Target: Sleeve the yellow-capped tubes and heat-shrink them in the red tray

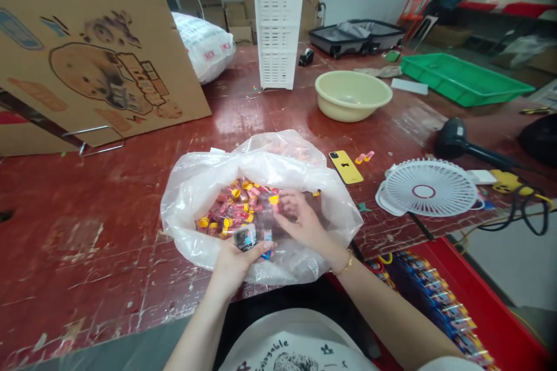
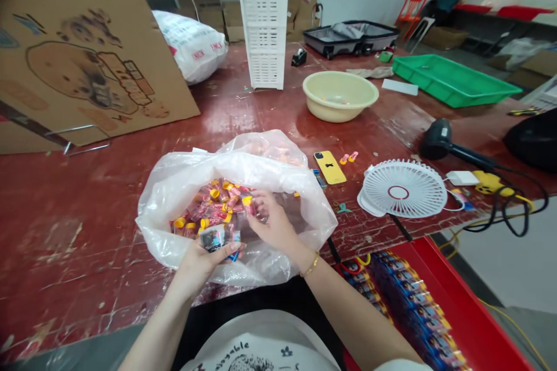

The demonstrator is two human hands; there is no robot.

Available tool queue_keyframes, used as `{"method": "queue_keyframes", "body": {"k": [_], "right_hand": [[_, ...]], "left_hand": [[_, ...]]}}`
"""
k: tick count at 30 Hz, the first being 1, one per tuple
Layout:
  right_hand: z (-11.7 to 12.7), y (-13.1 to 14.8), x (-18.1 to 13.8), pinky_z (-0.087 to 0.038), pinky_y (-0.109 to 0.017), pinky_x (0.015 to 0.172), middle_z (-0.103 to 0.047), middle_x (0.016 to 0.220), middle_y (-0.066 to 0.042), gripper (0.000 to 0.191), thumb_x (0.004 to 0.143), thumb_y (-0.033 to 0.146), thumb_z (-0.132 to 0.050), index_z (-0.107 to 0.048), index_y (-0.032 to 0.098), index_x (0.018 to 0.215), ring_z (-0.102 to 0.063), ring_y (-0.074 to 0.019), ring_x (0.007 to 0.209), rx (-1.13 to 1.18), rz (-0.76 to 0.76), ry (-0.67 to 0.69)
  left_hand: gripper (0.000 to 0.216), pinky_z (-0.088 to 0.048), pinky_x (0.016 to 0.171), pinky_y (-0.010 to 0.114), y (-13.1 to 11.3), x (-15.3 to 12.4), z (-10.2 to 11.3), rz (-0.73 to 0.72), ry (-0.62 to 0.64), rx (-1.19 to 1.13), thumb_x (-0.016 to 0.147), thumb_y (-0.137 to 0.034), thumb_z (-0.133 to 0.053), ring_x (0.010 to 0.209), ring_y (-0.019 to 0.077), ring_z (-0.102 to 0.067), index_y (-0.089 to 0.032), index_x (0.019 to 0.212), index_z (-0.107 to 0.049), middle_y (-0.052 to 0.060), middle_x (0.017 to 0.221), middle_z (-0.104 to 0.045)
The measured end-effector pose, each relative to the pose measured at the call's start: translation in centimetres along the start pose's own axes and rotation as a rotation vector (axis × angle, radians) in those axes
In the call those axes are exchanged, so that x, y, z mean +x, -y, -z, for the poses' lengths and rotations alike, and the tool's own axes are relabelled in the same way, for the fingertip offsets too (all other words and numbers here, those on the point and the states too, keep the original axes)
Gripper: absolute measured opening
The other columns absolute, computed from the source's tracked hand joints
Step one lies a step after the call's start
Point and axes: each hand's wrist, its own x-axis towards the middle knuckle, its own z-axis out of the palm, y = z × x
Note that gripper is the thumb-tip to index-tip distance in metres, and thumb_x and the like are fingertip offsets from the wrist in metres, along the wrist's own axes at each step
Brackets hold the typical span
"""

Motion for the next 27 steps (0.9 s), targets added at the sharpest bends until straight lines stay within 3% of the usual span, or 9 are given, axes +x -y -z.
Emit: {"method": "queue_keyframes", "body": {"k": [3,6,11,15,18,20,23,27], "right_hand": [[1.8,2.7,-0.1,-0.055,-0.031,0.081,-0.058,0.104,-0.002,0.031,0.087,0.022,-0.060,-0.043,0.028,0.112,-0.064,-0.0139,0.091,0.275,0.053,-0.040],[2.5,4.2,0.2,-0.055,-0.032,0.082,-0.058,0.097,0.000,0.023,0.086,0.021,-0.061,-0.047,0.027,0.104,-0.062,-0.0134,0.089,0.279,0.102,0.025],[2.5,4.3,0.4,-0.055,-0.032,0.079,-0.058,0.096,-0.001,0.021,0.084,0.021,-0.062,-0.048,0.026,0.099,-0.063,-0.0145,0.089,0.306,0.086,0.114],[3.2,4.2,0.3,-0.053,-0.033,0.081,-0.057,0.098,-0.002,0.023,0.083,0.017,-0.061,-0.051,0.025,0.103,-0.059,-0.0149,0.089,0.107,0.200,0.064],[3.8,4.5,0.4,-0.051,-0.033,0.082,-0.058,0.099,-0.002,0.026,0.083,0.014,-0.059,-0.053,0.024,0.105,-0.057,-0.0154,0.089,-0.003,0.296,0.171],[3.9,4.5,0.6,-0.052,-0.033,0.080,-0.058,0.095,-0.001,0.023,0.082,0.015,-0.061,-0.053,0.024,0.102,-0.058,-0.0144,0.085,0.069,0.212,0.244],[3.6,3.7,0.9,-0.055,-0.032,0.075,-0.060,0.090,0.002,0.024,0.080,0.024,-0.068,-0.051,0.024,0.097,-0.062,-0.0126,0.078,0.340,-0.064,0.278],[2.8,2.4,0.2,-0.057,-0.031,0.078,-0.066,0.089,0.001,0.029,0.081,0.035,-0.071,-0.049,0.024,0.096,-0.067,-0.0133,0.082,0.555,-0.228,0.240]], "left_hand": [[0.038,-0.057,0.063,0.028,0.2,0.4,-0.6,-0.029,0.027,0.019,0.059,-0.044,-0.086,0.066,0.0213,-0.070,-0.012,0.076,-0.074,0.008,0.070,-0.076],[0.037,-0.057,0.061,0.029,0.0,0.5,-1.1,-0.060,0.036,0.030,0.058,-0.042,-0.087,0.063,0.0210,-0.069,-0.012,0.076,-0.074,0.006,0.067,-0.075],[0.027,-0.057,0.060,0.029,-0.8,0.0,-1.5,-0.046,0.045,0.010,0.059,-0.035,-0.087,0.062,0.0210,-0.069,-0.014,0.072,-0.074,0.006,0.065,-0.073],[0.025,-0.055,0.058,0.028,-1.0,-0.1,-1.6,-0.041,0.079,0.020,0.059,-0.031,-0.087,0.060,0.0207,-0.068,-0.014,0.071,-0.074,0.006,0.063,-0.072],[0.024,-0.054,0.057,0.028,-1.0,0.0,-1.7,-0.050,0.110,0.058,0.061,-0.030,-0.086,0.060,0.0205,-0.067,-0.016,0.074,-0.073,0.004,0.063,-0.072],[0.024,-0.053,0.057,0.027,-1.1,0.0,-1.7,-0.052,0.131,0.076,0.061,-0.030,-0.086,0.061,0.0204,-0.067,-0.016,0.074,-0.072,0.003,0.063,-0.071],[0.025,-0.055,0.061,0.027,-1.1,-0.1,-1.8,-0.024,0.159,0.022,0.065,-0.035,-0.084,0.066,0.0208,-0.069,-0.015,0.074,-0.072,0.006,0.069,-0.074],[0.039,-0.058,0.062,0.030,-1.2,-0.2,-2.4,0.090,0.167,-0.241,0.070,-0.041,-0.082,0.073,0.0230,-0.072,-0.013,0.096,-0.072,0.011,0.086,-0.077]]}}
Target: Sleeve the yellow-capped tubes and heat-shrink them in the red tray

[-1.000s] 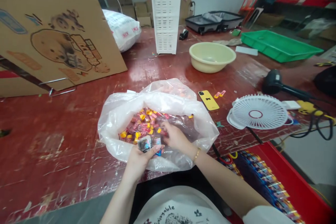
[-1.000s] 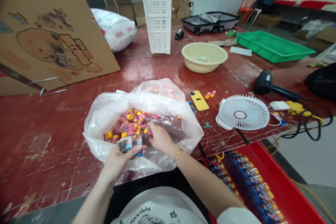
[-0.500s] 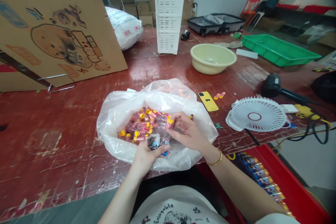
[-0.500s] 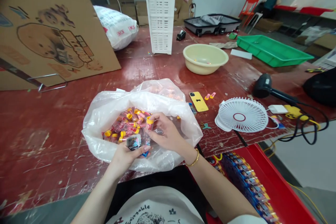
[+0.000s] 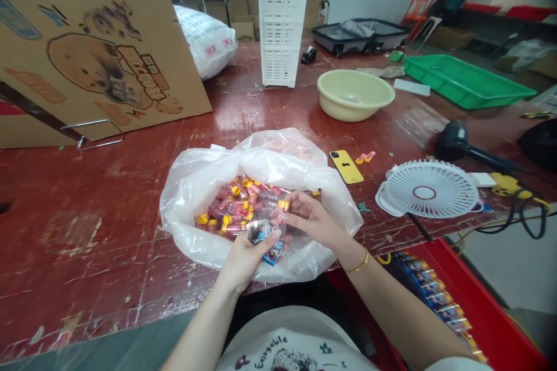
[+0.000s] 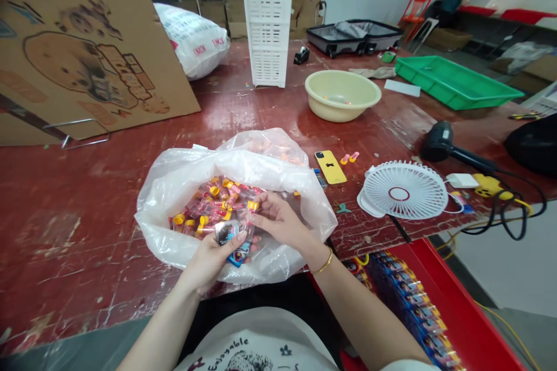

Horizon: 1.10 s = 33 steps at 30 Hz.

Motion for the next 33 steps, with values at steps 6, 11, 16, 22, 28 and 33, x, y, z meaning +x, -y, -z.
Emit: {"method": "queue_keyframes", "body": {"k": [6,11,16,22,28,33], "right_hand": [[-1.2,-1.9,-2.5,-0.059,-0.035,0.071,-0.062,0.114,-0.006,0.050,0.075,0.043,-0.075,-0.041,0.028,0.109,-0.065,-0.0185,0.091,-0.083,0.086,-0.048],[-2.7,-2.9,-4.0,-0.053,-0.044,0.093,-0.045,0.133,-0.012,0.092,0.051,0.035,-0.091,-0.036,0.028,0.124,-0.055,-0.0277,0.116,-0.397,0.167,-0.143],[-3.4,-3.5,-4.2,-0.054,-0.039,0.089,-0.037,0.140,-0.013,0.085,0.055,0.036,-0.089,-0.035,0.027,0.120,-0.051,-0.0276,0.122,-0.435,0.207,-0.151],[-3.4,-3.0,-4.2,-0.056,-0.034,0.080,-0.036,0.141,-0.012,0.077,0.060,0.025,-0.085,-0.035,0.028,0.119,-0.059,-0.0219,0.108,-0.432,0.194,-0.119],[-3.2,-3.1,-4.2,-0.056,-0.033,0.080,-0.039,0.139,-0.012,0.071,0.063,0.020,-0.080,-0.037,0.027,0.118,-0.055,-0.0256,0.118,-0.484,0.252,-0.107],[-2.9,-3.4,-4.2,-0.053,-0.032,0.084,-0.040,0.136,-0.011,0.069,0.062,0.017,-0.079,-0.038,0.027,0.116,-0.048,-0.0269,0.127,-0.503,0.297,-0.108]], "left_hand": [[0.046,-0.061,0.061,0.029,0.0,0.5,-1.8,0.080,-0.050,-0.284,0.069,-0.035,-0.085,0.073,0.0222,-0.073,-0.012,0.105,-0.071,0.011,0.086,-0.077],[0.025,-0.063,0.070,0.030,-0.6,0.8,-3.0,0.124,-0.111,-0.350,0.078,-0.028,-0.078,0.072,0.0217,-0.074,-0.008,0.092,-0.073,0.013,0.080,-0.077],[0.022,-0.063,0.076,0.033,-0.5,1.0,-3.3,0.107,-0.109,-0.379,0.080,-0.028,-0.076,0.074,0.0226,-0.075,-0.009,0.090,-0.072,0.012,0.078,-0.076],[0.028,-0.063,0.076,0.033,-0.3,1.1,-3.0,0.093,-0.098,-0.367,0.078,-0.032,-0.078,0.076,0.0234,-0.075,-0.009,0.092,-0.071,0.012,0.079,-0.076],[0.029,-0.063,0.075,0.035,-0.4,1.1,-3.3,0.080,-0.118,-0.382,0.074,-0.032,-0.081,0.075,0.0242,-0.075,-0.010,0.091,-0.070,0.010,0.076,-0.075],[0.033,-0.063,0.074,0.033,-0.3,1.2,-3.4,0.067,-0.105,-0.389,0.071,-0.034,-0.083,0.078,0.0243,-0.074,-0.011,0.090,-0.069,0.010,0.079,-0.076]]}}
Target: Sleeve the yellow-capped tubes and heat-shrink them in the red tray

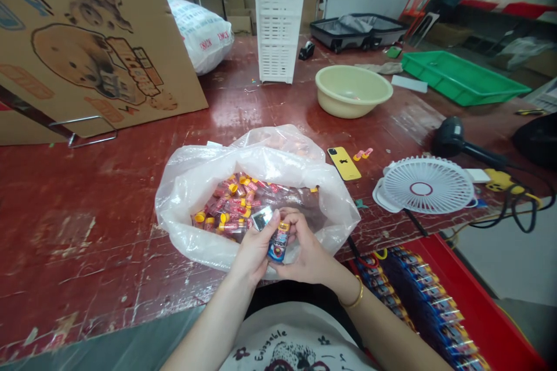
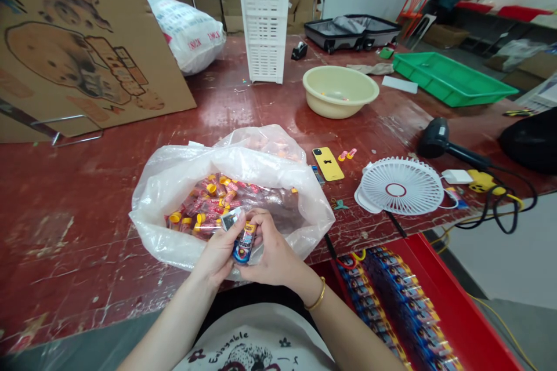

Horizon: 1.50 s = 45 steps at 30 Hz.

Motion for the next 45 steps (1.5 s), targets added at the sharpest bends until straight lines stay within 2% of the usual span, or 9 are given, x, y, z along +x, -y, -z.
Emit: {"method": "queue_keyframes", "body": {"k": [8,13,17,19,26,32,37,41,45], "right_hand": [[0.1,0.5,0.1,-0.050,-0.035,0.091,-0.044,0.131,-0.010,0.064,0.065,0.020,-0.079,-0.038,0.027,0.114,-0.049,-0.0248,0.125,-0.001,0.009,-0.030],[4.9,0.9,-2.8,-0.036,-0.045,0.111,-0.041,0.135,-0.011,0.066,0.063,0.022,-0.079,-0.038,0.026,0.114,-0.040,-0.0274,0.133,-0.226,-0.008,-0.255],[13.6,-2.7,-12.5,-0.039,-0.046,0.106,-0.037,0.139,-0.014,0.063,0.066,0.036,-0.077,-0.033,0.025,0.110,-0.044,-0.0270,0.129,-0.542,-0.240,-0.707],[17.5,-4.7,-19.7,-0.034,-0.048,0.108,-0.036,0.139,-0.018,0.069,0.065,0.047,-0.073,-0.031,0.022,0.114,-0.041,-0.0300,0.130,-0.783,-0.590,-0.952],[19.5,-9.6,-34.3,-0.032,-0.062,0.101,-0.040,0.137,-0.023,0.070,0.045,0.055,-0.072,-0.045,0.020,0.100,-0.036,-0.0464,0.130,-0.870,-1.166,-0.910],[18.7,-12.6,-33.9,-0.037,-0.058,0.098,-0.044,0.134,-0.017,0.074,0.042,0.060,-0.072,-0.049,0.022,0.101,-0.040,-0.0419,0.129,-0.853,-1.314,-0.807],[20.2,-9.8,-32.7,-0.037,-0.063,0.094,-0.048,0.127,-0.020,0.096,0.039,0.071,-0.073,-0.048,0.018,0.116,-0.041,-0.0463,0.125,-0.908,-1.249,-0.759],[20.2,-6.3,-24.3,-0.041,-0.057,0.096,-0.059,0.108,-0.014,0.061,0.062,0.066,-0.069,-0.055,0.019,0.099,-0.056,-0.0355,0.109,-0.977,-0.600,-0.835],[12.3,-3.0,-9.3,-0.050,-0.039,0.086,-0.063,0.102,-0.007,0.016,0.083,0.032,-0.064,-0.056,0.022,0.093,-0.062,-0.0206,0.094,-0.559,-0.134,-0.550]], "left_hand": [[0.039,-0.062,0.075,0.032,-0.2,0.1,0.4,0.003,-0.026,0.034,0.079,-0.045,-0.074,0.091,0.0275,-0.073,-0.009,0.095,-0.069,0.015,0.091,-0.076],[0.032,-0.059,0.086,0.035,-0.6,-0.1,2.2,0.052,0.045,0.116,0.090,-0.028,-0.060,0.109,0.0275,-0.068,-0.010,0.116,-0.064,0.018,0.120,-0.070],[0.042,-0.059,0.088,0.033,-0.7,0.0,3.3,-0.025,0.047,0.245,0.084,-0.023,-0.068,0.116,0.0281,-0.064,-0.017,0.124,-0.060,0.013,0.130,-0.066],[0.048,-0.060,0.085,0.032,-0.9,0.2,3.3,-0.026,0.020,0.311,0.078,-0.029,-0.075,0.118,0.0292,-0.063,-0.021,0.124,-0.061,0.010,0.132,-0.064],[0.067,-0.062,0.078,0.028,-1.0,0.9,2.9,-0.090,-0.011,0.439,0.055,-0.046,-0.089,0.124,0.0350,-0.057,-0.017,0.111,-0.068,0.012,0.129,-0.066],[0.058,-0.062,0.078,0.030,-0.8,1.3,3.1,-0.099,-0.001,0.459,0.060,-0.046,-0.087,0.124,0.0351,-0.056,-0.016,0.106,-0.069,0.012,0.128,-0.067],[0.056,-0.062,0.076,0.031,-1.2,0.4,3.7,-0.134,-0.029,0.469,0.059,-0.045,-0.088,0.107,0.0318,-0.068,-0.014,0.102,-0.068,0.013,0.121,-0.070],[0.055,-0.063,0.071,0.035,-2.2,-0.5,4.8,-0.197,-0.070,0.478,0.060,-0.044,-0.088,0.084,0.0285,-0.075,-0.012,0.101,-0.069,0.013,0.098,-0.077],[0.045,-0.062,0.060,0.028,-3.9,-1.4,6.6,-0.270,-0.151,0.511,0.062,-0.042,-0.087,0.072,0.0234,-0.074,-0.012,0.092,-0.073,0.009,0.082,-0.077]]}}
